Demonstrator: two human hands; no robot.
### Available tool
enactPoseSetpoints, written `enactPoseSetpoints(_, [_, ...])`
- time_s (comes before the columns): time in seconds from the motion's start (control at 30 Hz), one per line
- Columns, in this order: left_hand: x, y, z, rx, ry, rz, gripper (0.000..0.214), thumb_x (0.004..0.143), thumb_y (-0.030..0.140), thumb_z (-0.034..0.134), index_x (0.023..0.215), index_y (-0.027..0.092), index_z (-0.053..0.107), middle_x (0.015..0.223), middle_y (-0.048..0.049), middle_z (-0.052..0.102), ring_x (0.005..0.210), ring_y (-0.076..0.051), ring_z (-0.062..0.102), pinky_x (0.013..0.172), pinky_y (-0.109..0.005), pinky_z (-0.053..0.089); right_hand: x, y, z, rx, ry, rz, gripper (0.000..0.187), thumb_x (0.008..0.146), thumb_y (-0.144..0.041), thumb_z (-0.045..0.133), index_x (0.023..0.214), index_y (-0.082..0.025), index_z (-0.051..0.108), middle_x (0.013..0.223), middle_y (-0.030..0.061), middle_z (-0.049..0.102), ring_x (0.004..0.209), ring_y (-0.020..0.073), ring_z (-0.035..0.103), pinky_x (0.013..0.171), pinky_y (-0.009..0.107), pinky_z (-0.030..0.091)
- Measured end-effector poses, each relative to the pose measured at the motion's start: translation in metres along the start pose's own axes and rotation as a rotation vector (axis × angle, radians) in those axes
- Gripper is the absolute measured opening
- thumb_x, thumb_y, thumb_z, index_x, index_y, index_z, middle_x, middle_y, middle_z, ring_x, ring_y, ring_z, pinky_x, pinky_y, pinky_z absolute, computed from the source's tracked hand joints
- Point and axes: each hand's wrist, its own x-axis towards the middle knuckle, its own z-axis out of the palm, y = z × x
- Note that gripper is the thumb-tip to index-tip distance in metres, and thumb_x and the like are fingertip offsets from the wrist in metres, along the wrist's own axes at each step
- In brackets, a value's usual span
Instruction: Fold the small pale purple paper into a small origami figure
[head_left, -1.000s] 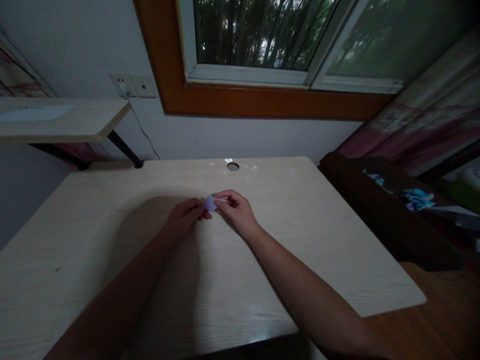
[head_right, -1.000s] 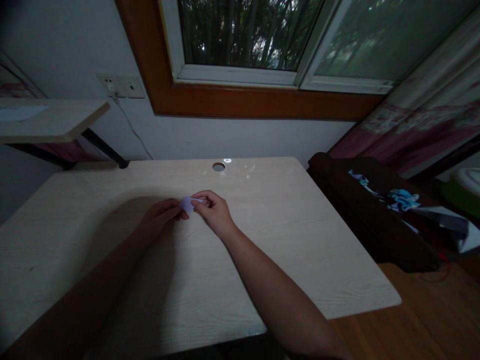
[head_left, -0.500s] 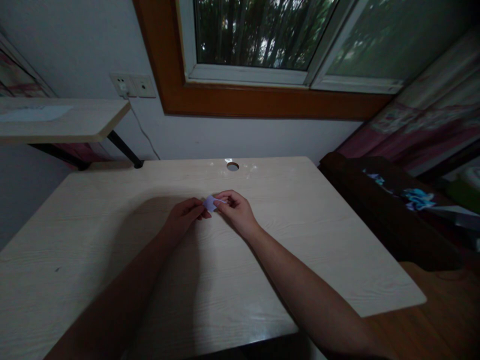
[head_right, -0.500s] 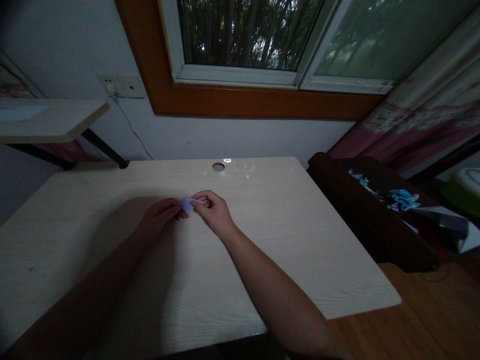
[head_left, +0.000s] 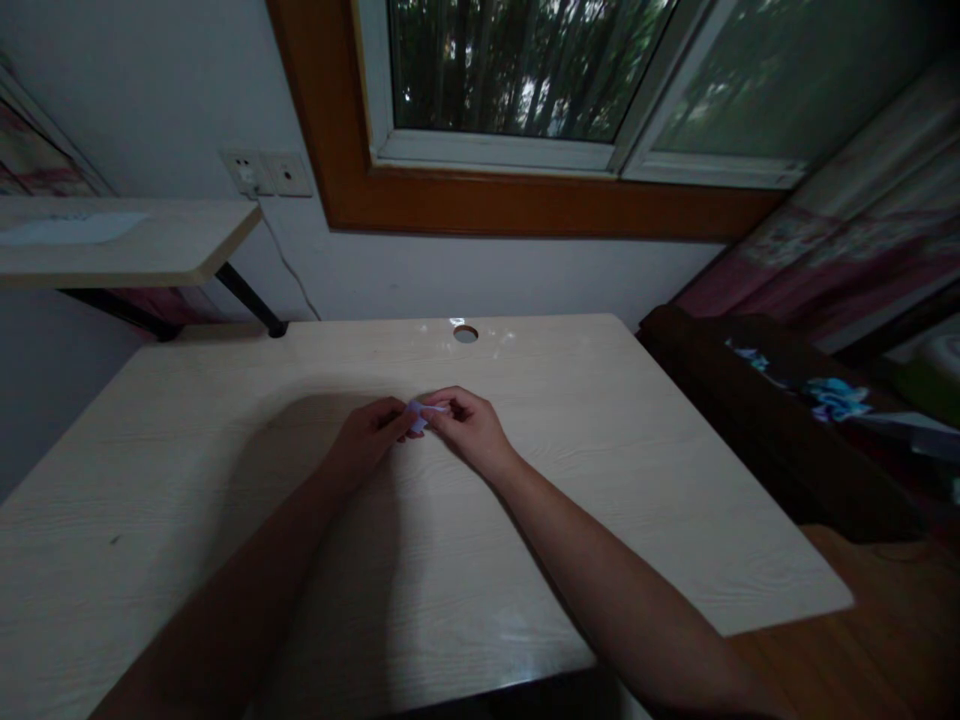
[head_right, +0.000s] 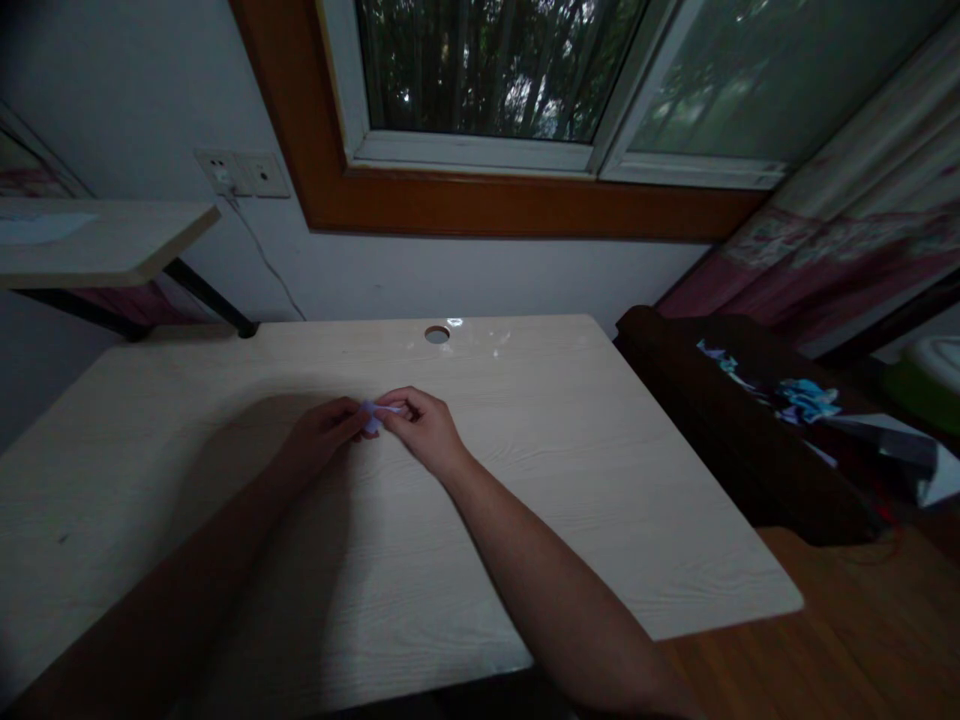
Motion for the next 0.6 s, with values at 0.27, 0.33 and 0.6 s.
enactPoseSetpoints(0.27, [0.0019,-0.0071,0.0002,0.021,-0.003,-0.019,0.03,0.085,0.046,0.062,0.081,0.018,0.069,0.076,-0.0032,0.073,0.07,-0.016,0.065,0.067,-0.025,0.048,0.0016,0.003,-0.0001,0.034,0.038,-0.038,0.022,0.083,-0.038,0.068,0.096,-0.021,0.07,0.076,0.0012,0.067,0.065,0.0126,0.061,0.065,0.026,0.05])
enactPoseSetpoints(0.33, [0.0019,-0.0079,0.0003,0.018,-0.002,-0.032,0.03,0.084,0.046,0.063,0.081,0.017,0.068,0.075,-0.003,0.073,0.07,-0.017,0.066,0.066,-0.025,0.049,0.0015,0.0028,-0.0003,0.018,0.042,-0.043,0.021,0.084,-0.038,0.067,0.096,-0.021,0.069,0.074,0.0007,0.066,0.064,0.0127,0.061,0.064,0.025,0.049])
enactPoseSetpoints(0.6, [0.0008,0.0007,-0.0003,0.083,-0.061,-0.014,0.03,0.083,0.046,0.063,0.082,0.016,0.068,0.078,-0.0043,0.073,0.074,-0.018,0.067,0.07,-0.027,0.05,-0.0011,-0.0024,0.0007,-0.104,0.007,-0.088,0.014,0.086,-0.033,0.065,0.09,-0.02,0.068,0.072,0.0002,0.066,0.064,0.0128,0.061,0.063,0.024,0.048])
